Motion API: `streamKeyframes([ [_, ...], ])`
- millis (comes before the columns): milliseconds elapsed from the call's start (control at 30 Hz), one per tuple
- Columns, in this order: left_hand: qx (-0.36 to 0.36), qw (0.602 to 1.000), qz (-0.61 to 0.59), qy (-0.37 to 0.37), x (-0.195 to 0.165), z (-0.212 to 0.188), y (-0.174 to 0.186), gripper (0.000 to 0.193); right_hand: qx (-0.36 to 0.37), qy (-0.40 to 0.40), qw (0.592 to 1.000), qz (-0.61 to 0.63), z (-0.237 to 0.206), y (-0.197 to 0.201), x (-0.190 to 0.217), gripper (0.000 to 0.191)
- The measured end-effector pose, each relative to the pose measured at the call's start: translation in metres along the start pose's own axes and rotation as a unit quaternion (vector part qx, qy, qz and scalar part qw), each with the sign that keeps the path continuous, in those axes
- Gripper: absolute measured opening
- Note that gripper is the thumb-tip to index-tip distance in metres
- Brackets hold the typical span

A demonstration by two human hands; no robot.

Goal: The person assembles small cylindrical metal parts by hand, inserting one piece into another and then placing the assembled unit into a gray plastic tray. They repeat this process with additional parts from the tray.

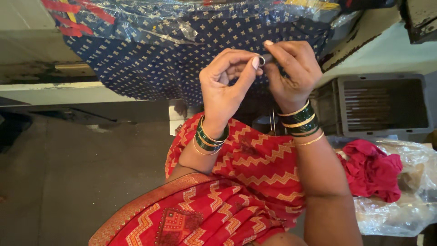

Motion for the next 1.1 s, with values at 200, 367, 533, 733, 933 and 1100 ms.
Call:
streamKeyframes([
  [200, 0.009, 1.000, -0.007, 0.006, 0.006, -0.001, 0.001, 0.010, -0.007, 0.007, 1.000, -0.005, -0.001, 0.002, 0.002, 0.040],
  [367, 0.025, 0.999, -0.034, -0.006, 0.007, -0.003, -0.004, 0.008, -0.012, -0.010, 1.000, -0.002, -0.007, 0.004, 0.001, 0.034],
  [533, 0.023, 0.999, 0.019, -0.031, -0.002, -0.009, -0.009, 0.014, -0.030, -0.014, 0.999, 0.013, -0.010, 0.004, -0.002, 0.028],
  [733, -0.005, 0.989, 0.126, -0.080, -0.016, -0.012, -0.012, 0.020, -0.027, -0.002, 0.999, 0.035, -0.009, 0.002, -0.002, 0.027],
  [933, -0.015, 0.982, 0.158, -0.099, -0.019, -0.014, -0.013, 0.019, -0.001, -0.029, 0.998, 0.049, -0.009, 0.002, 0.002, 0.025],
  [1100, -0.022, 0.979, 0.170, -0.109, -0.020, -0.014, -0.013, 0.019, 0.014, -0.029, 0.998, 0.063, -0.007, 0.002, 0.005, 0.023],
])
Point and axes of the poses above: each hand's wrist, its own z-axis towards the middle knuckle, its own y-axis out of the back of the hand, x = y × z, the point moved 8 cm from there along z, towards the middle knuckle, and after that the axes turned 13 degrees about y, right-handed, at the moved point
